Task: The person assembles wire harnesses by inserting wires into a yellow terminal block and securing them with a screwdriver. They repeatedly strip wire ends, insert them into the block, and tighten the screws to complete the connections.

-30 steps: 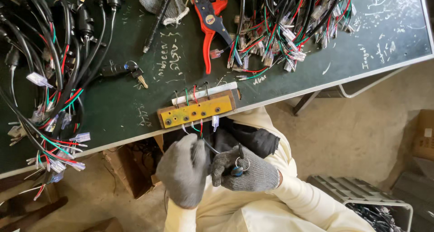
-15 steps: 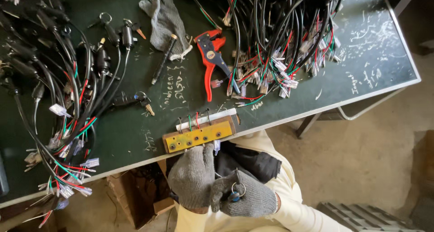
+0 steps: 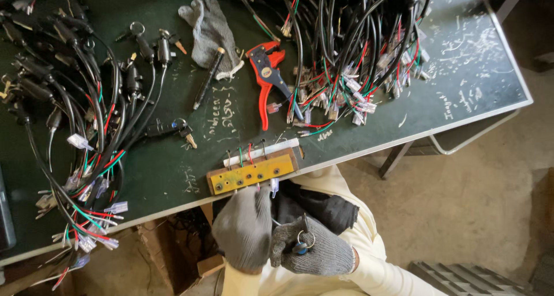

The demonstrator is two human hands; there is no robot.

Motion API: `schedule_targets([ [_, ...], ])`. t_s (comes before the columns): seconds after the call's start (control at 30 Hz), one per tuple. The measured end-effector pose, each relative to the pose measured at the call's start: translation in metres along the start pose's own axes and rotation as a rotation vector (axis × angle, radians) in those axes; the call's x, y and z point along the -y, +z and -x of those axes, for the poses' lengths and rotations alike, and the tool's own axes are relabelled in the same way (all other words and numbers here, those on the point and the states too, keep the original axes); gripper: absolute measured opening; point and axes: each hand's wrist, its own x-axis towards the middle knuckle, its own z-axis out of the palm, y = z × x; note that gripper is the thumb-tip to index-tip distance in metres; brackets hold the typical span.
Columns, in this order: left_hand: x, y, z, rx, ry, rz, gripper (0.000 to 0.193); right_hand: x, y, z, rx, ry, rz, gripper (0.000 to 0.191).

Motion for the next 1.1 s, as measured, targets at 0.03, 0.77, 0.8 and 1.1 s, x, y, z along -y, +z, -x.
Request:
schedule_targets([
  [0.03,-0.005,-0.007,0.002,0.022,-0.061,0.083,0.018,-0.005,-0.001,0.002,0.001,-0.017,-0.048,0.011],
  [0.77,0.007,-0.074,0.001,0.624,0.564,-0.208,0.019,0.032,0.003,-0.017,-0.079,-0.138,0.647,0.013],
  [0.8,0.007,-0.076,0.003,0.636,0.552,-0.195,0.022,0.03,0.003,-0.019,-0.079,-0.147,0.649,0.013],
  [1.1,0.0,-0.054,0.008,0.467,0.521,-0.038,0.033,0.008,0.005,-0.022,-0.089,-0.141,0.791,0.016],
])
